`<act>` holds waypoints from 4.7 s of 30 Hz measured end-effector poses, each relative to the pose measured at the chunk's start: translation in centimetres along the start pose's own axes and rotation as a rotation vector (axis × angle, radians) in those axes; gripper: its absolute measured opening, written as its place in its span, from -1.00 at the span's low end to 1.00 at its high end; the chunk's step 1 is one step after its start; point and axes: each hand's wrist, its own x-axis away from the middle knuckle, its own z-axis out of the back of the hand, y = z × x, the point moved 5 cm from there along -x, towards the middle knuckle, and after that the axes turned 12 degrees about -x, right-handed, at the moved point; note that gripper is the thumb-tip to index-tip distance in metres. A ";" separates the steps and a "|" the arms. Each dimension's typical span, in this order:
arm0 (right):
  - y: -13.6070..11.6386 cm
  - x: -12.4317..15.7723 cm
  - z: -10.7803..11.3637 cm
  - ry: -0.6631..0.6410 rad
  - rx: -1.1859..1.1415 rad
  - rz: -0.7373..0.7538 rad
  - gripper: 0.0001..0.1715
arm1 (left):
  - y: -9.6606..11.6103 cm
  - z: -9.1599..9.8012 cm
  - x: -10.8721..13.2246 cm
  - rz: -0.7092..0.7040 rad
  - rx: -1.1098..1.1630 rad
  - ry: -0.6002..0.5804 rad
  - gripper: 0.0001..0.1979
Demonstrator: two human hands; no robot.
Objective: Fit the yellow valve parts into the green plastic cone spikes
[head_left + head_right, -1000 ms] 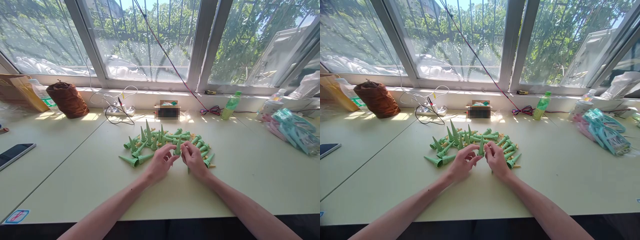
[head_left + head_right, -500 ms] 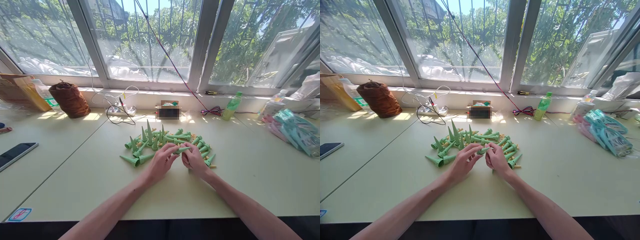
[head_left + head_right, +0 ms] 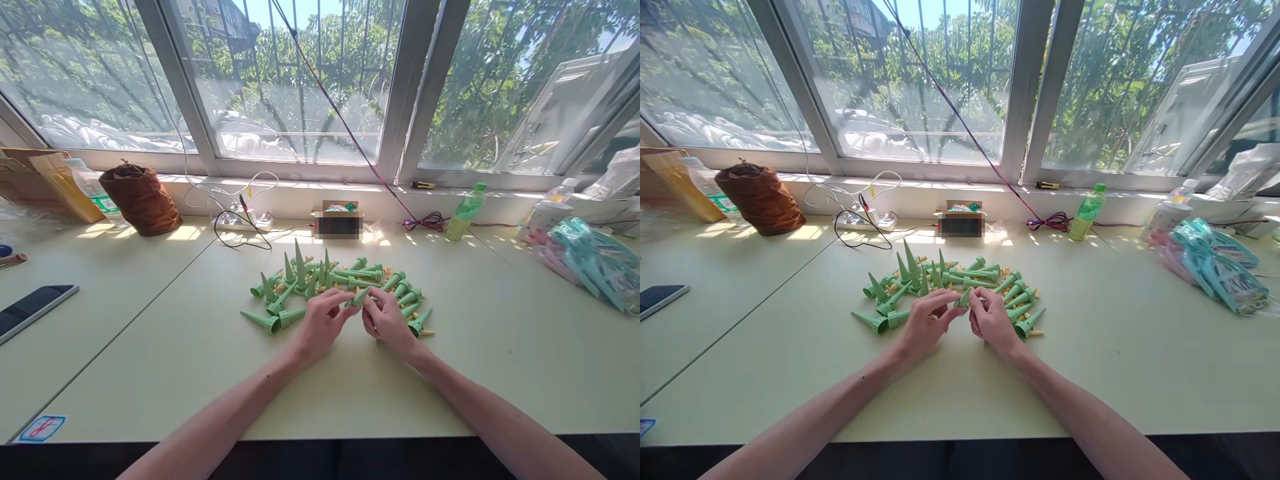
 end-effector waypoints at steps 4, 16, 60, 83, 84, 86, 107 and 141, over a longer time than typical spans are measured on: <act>0.2 0.1 0.2 0.017 0.088 0.040 -0.60 | -1.1 -0.7 0.0 0.235 0.223 -0.093 -0.63; -1.7 1.0 0.0 -0.075 0.537 0.370 -0.63 | -1.6 -1.4 0.4 0.565 0.664 -0.459 -0.58; -1.3 0.6 0.1 0.026 0.568 0.335 -0.60 | -1.2 -1.5 0.2 0.422 0.521 -0.348 -0.60; -2.2 1.2 -0.5 -0.018 0.647 0.448 -0.79 | -1.1 -1.2 -0.4 0.346 0.552 -0.435 -0.58; -2.2 1.1 -0.6 -0.023 0.658 0.459 -0.79 | -1.1 -1.3 -0.4 0.338 0.552 -0.448 -0.58; -2.2 1.1 -0.6 -0.030 0.673 0.470 -0.77 | -0.9 -1.3 -0.4 0.322 0.554 -0.475 -0.58; -2.2 1.1 -0.2 0.006 0.652 0.470 -0.75 | -1.2 -1.1 -0.6 0.363 0.515 -0.398 -0.59; -2.3 0.6 0.4 0.178 0.732 0.466 -0.72 | -1.2 -0.4 -0.5 0.062 -0.227 -0.139 -0.88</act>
